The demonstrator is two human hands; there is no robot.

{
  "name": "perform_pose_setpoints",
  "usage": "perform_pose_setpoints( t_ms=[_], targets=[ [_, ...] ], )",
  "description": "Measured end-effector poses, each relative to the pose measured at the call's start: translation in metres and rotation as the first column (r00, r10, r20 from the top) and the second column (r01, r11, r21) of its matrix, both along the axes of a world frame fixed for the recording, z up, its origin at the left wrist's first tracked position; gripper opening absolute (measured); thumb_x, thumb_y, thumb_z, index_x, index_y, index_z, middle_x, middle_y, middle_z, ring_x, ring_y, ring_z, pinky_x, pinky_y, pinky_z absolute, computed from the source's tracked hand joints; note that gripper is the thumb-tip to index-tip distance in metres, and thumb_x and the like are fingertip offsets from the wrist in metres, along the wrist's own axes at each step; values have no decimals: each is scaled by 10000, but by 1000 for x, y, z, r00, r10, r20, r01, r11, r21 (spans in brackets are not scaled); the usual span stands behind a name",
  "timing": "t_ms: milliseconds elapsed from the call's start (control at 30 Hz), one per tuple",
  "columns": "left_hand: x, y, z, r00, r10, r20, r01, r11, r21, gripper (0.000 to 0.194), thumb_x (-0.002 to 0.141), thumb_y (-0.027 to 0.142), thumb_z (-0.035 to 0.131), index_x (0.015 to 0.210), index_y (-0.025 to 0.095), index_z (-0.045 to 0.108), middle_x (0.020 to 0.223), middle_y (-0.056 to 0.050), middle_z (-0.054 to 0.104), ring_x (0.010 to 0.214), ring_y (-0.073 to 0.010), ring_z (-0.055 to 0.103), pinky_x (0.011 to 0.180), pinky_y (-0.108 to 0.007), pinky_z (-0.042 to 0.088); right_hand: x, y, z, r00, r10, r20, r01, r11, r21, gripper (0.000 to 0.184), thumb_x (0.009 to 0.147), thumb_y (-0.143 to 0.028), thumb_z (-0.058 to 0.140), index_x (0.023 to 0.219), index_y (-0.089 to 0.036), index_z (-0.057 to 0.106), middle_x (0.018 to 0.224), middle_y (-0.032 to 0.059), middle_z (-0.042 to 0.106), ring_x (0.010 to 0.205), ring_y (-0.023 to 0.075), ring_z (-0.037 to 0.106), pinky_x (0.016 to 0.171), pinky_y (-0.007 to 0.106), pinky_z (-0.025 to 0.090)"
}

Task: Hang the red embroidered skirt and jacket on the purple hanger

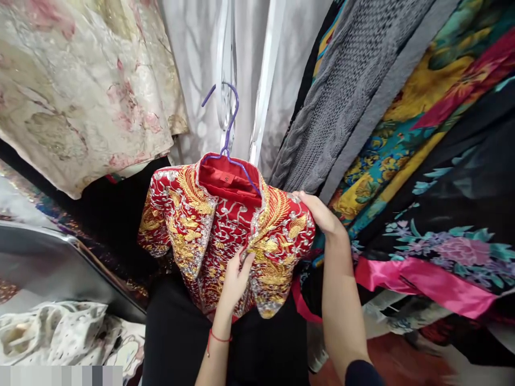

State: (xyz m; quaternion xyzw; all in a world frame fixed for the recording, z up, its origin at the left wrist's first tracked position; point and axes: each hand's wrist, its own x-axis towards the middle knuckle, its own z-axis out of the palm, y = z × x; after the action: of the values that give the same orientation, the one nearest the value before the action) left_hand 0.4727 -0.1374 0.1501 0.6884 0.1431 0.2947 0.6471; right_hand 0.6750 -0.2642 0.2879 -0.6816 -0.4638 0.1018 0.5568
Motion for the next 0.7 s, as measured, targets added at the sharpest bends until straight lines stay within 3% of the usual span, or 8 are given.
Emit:
perform_pose_setpoints(
  t_ms=[67, 133, 233, 333, 433, 533, 600, 700],
  targets=[
    [3, 6, 13, 999, 37, 34, -36, 999, -9, 437, 931, 529, 563, 1159, 175, 683, 1174, -107, 717, 1156, -252, 635, 1057, -371, 454, -8, -5, 5, 993, -115, 20, 113, 990, 82, 570, 861, -735, 531, 636, -211, 537, 627, -20, 518, 597, 138, 465, 590, 275, 421],
    [7, 18, 31, 990, 111, 82, -114, 993, 26, 435, 931, 530, 564, 1166, 180, 669, 1107, -90, 718, 1118, -236, 634, 1018, -347, 469, -25, -10, 19, 938, -329, 108, 298, 926, 230, 546, 867, -672, 587, 601, -207, 482, 582, -47, 405, 559, 107, 372, 542, 252, 333],
    [14, 40, 54, 949, 271, 163, -291, 950, 112, 378, 929, 537, 569, 1000, 177, 659, 857, -36, 660, 867, -183, 615, 837, -287, 494, -55, -12, 43, 752, -616, 236, 494, 763, 417, 490, 898, -570, 614, 603, -202, 479, 567, -63, 327, 549, 95, 317, 541, 253, 281],
    [19, 58, 59, 907, 370, 204, -404, 900, 163, 403, 913, 562, 578, 768, 187, 555, 672, 29, 482, 641, -120, 453, 645, -240, 419, -72, -10, 42, 601, -720, 348, 587, 693, 419, 433, 939, -525, 578, 655, -203, 520, 567, -62, 373, 549, 100, 353, 566, 258, 302],
    [22, 66, 43, 891, 417, 179, -444, 882, 159, 430, 901, 547, 596, 691, 193, 475, 640, 52, 392, 601, -98, 375, 595, -225, 368, -76, -9, 14, 586, -668, 459, 599, 739, 309, 407, 981, -502, 514, 702, -207, 540, 629, -30, 484, 600, 123, 443, 617, 268, 348],
    [20, 65, 12, 886, 440, 145, -455, 886, 93, 387, 884, 520, 623, 727, 189, 498, 685, 40, 480, 647, -100, 472, 653, -218, 424, -78, -11, -13, 615, -588, 526, 554, 796, 243, 370, 1010, -465, 464, 766, -210, 575, 744, 25, 583, 717, 168, 530, 700, 292, 402],
    [14, 64, -13, 902, 415, 121, -417, 909, -9, 338, 848, 509, 665, 886, 188, 566, 824, 2, 616, 766, -125, 596, 763, -238, 485, -82, -12, -18, 596, -559, 577, 553, 806, 211, 335, 1014, -440, 462, 811, -210, 596, 796, 47, 606, 774, 191, 549, 745, 312, 420],
    [-6, 65, -54, 954, 296, 45, -288, 948, -137, 475, 773, 501, 741, 1094, 195, 571, 1009, -63, 707, 931, -185, 686, 895, -309, 524, -91, -8, -5, 586, -509, 630, 535, 827, 170, 285, 998, -452, 499, 937, -201, 618, 891, 67, 635, 853, 215, 576, 804, 336, 437]
  ],
)
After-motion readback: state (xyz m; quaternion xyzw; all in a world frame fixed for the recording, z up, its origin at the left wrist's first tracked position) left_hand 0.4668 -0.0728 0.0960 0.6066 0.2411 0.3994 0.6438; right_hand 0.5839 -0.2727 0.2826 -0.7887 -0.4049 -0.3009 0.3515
